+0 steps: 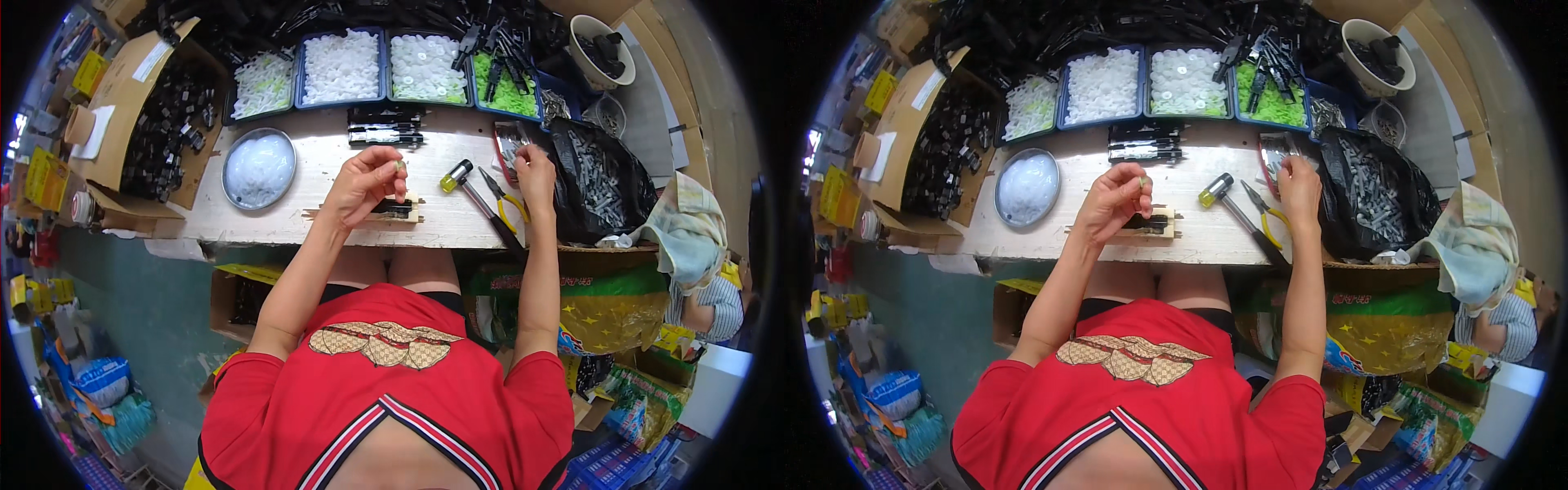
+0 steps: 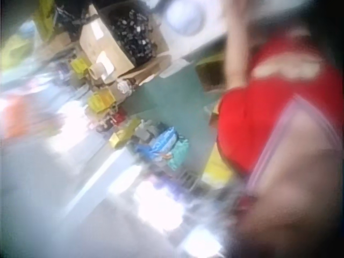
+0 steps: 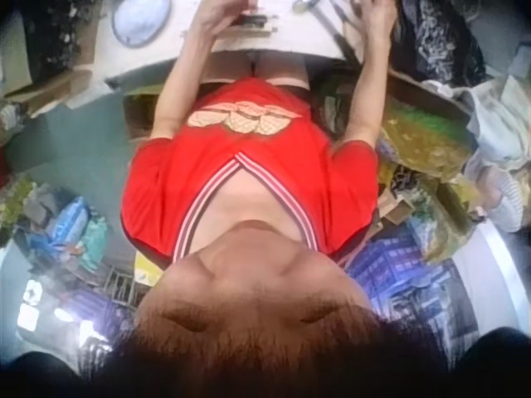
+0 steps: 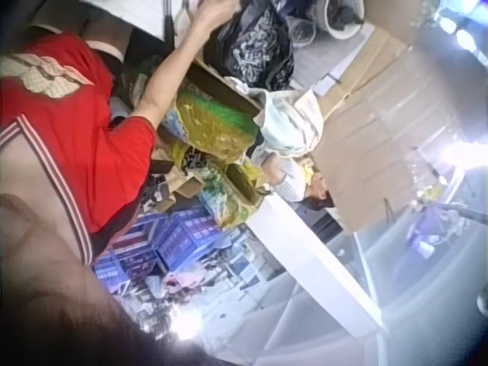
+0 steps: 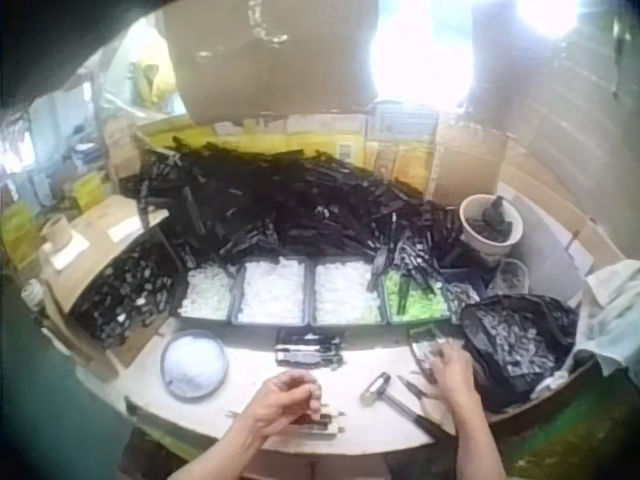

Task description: Assemble small mechanical components using a jig and a hammer at a workbench.

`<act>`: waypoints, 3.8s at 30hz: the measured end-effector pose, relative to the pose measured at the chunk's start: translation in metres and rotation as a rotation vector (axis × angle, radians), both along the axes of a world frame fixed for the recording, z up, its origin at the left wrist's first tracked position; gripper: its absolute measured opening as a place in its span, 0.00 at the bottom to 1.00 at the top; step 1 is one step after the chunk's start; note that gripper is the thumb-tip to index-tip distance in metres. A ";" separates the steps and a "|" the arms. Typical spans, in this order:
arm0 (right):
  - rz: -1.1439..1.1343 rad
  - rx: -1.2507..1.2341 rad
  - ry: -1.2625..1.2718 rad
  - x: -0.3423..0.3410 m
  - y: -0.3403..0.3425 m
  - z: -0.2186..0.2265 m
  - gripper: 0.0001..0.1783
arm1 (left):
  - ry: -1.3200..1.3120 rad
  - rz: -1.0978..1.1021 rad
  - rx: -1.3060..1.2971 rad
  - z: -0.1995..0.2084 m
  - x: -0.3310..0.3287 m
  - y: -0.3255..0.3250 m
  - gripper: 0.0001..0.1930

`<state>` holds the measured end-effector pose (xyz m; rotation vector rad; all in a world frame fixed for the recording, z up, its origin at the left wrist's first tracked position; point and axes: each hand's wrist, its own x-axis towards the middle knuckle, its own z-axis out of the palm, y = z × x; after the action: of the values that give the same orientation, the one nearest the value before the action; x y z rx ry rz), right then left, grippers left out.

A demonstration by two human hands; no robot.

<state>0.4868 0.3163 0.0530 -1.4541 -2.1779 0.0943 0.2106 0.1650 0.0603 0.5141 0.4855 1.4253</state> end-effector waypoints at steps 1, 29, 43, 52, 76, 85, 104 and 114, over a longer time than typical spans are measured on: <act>-0.004 -0.206 0.222 -0.009 -0.009 0.011 0.08 | 0.013 0.016 0.007 -0.001 -0.001 -0.006 0.06; 0.555 -1.289 1.075 -0.134 -0.104 0.039 0.07 | 0.378 0.309 0.180 -0.007 -0.002 -0.050 0.04; 0.682 -0.679 0.802 -0.147 -0.125 0.035 0.07 | 0.496 0.438 0.138 -0.012 -0.003 -0.056 0.05; 0.695 -0.053 0.438 -0.142 -0.134 0.044 0.06 | 0.587 0.529 0.138 -0.014 -0.001 -0.057 0.05; 0.854 -0.019 -0.208 -0.152 -0.118 0.020 0.02 | 1.581 0.611 0.224 -0.037 -0.017 -0.062 0.05; 0.889 -0.068 -0.394 -0.166 -0.119 0.025 0.05 | 1.562 0.632 0.252 -0.035 -0.016 -0.061 0.05; 0.085 0.161 -0.047 0.023 -0.022 0.071 0.06 | 1.755 0.519 0.141 -0.025 -0.015 -0.056 0.09; -0.444 -0.263 -0.535 0.163 0.015 0.031 0.21 | 1.769 0.464 0.202 -0.024 -0.044 -0.048 0.10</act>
<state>0.6496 0.3313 0.0835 -2.2952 -2.2271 -0.1937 0.1665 0.1172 0.0363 1.9021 1.9347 1.0901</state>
